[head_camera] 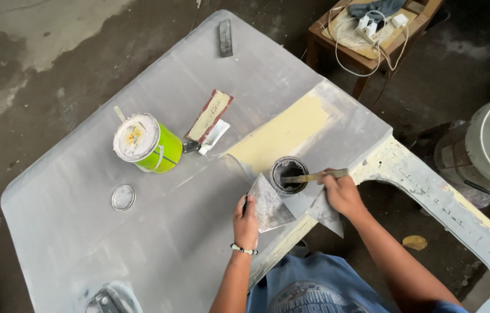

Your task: The person applies a grey body filler to a white car door panel using a metal spreader. They scoop the filler from a can and spread it over a specific area around a handle recess, smoothing the surface with the tool.

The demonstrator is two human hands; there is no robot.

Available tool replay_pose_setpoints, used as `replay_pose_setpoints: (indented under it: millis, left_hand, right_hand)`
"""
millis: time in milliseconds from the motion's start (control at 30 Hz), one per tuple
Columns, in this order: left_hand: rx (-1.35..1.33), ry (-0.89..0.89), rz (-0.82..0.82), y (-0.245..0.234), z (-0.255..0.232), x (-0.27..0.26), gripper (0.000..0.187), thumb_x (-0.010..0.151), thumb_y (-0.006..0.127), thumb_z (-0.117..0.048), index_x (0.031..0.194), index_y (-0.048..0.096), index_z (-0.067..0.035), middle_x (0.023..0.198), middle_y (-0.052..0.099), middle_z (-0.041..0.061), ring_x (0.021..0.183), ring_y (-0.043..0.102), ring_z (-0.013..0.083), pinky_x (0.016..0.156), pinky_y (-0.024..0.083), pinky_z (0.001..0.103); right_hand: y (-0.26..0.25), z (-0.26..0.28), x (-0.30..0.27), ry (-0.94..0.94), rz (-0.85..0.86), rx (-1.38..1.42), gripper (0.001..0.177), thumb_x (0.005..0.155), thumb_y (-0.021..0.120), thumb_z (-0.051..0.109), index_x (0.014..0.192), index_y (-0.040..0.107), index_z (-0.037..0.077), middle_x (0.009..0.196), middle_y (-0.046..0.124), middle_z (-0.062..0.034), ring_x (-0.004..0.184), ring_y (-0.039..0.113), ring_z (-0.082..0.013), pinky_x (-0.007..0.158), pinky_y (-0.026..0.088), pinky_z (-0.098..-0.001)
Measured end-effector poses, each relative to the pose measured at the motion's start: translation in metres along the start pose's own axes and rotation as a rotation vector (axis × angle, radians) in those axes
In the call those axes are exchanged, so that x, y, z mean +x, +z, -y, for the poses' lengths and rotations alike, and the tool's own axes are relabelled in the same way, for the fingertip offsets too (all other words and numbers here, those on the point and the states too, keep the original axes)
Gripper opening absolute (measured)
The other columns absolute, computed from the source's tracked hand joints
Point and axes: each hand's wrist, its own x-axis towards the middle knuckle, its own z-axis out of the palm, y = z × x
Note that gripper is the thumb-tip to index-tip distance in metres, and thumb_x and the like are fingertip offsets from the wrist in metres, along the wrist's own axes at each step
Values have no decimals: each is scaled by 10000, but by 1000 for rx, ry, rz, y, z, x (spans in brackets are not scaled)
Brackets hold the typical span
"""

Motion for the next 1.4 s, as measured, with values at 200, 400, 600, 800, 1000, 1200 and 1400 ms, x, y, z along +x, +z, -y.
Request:
replay_pose_setpoints:
  millis: [200, 400, 600, 800, 1000, 1200, 1400]
  left_hand:
    - [10, 67, -12, -1, -2, 5, 484, 989, 623, -343, 1283, 632, 42, 1075, 678, 41, 958, 563, 111, 856, 458, 253]
    - [-97, 55, -29, -1, 8, 19, 479, 988, 622, -327, 1279, 630, 54, 1183, 684, 63, 1066, 582, 132, 945, 448, 268]
    - [-102, 65, -23, 8, -8, 16, 479, 996, 610, -320, 1303, 612, 47, 1244, 686, 61, 1119, 585, 138, 988, 432, 267]
    - [-154, 64, -7, 8, 11, 31, 496, 1022, 628, -306, 1322, 635, 89, 1231, 657, 122, 1070, 540, 179, 948, 423, 308]
    - [-197, 18, -29, 12, 10, 32, 497, 984, 620, -324, 1314, 616, 48, 1274, 678, 51, 1150, 573, 134, 1013, 413, 272]
    - [-194, -16, -49, 8, 35, 46, 557, 1011, 636, -365, 1343, 634, 82, 1313, 613, 140, 1148, 500, 201, 1030, 380, 319]
    - [-355, -93, -9, 23, 13, 44, 615, 982, 627, -362, 1428, 513, 45, 1517, 527, 105, 1379, 452, 178, 1153, 319, 332]
  right_hand:
    - [-31, -14, -1, 114, -109, 183, 389, 987, 518, 266, 871, 724, -43, 727, 576, -42, 700, 499, -159, 667, 422, -325]
    - [-50, -6, -14, 74, -146, 244, 371, 1009, 505, 241, 832, 703, -19, 674, 528, -38, 676, 475, -151, 654, 397, -319]
    - [-65, 16, -24, 38, -138, 329, 384, 1039, 485, 210, 823, 686, -36, 631, 497, -35, 642, 435, -143, 632, 365, -317]
    - [-62, 14, -23, 70, -146, 254, 365, 1022, 488, 205, 846, 704, -31, 651, 500, -12, 638, 417, -141, 609, 357, -321]
    - [-58, -17, -16, 37, -151, 326, 356, 1021, 494, 195, 854, 707, -35, 670, 517, -17, 670, 454, -130, 647, 391, -310]
    - [-62, -10, -19, 78, -138, 374, 372, 1019, 450, 195, 860, 686, -45, 600, 487, -45, 585, 436, -154, 569, 362, -319]
    - [-86, 51, -34, 79, -88, 544, 357, 1045, 423, 217, 868, 630, -13, 568, 429, -32, 492, 388, -147, 450, 310, -303]
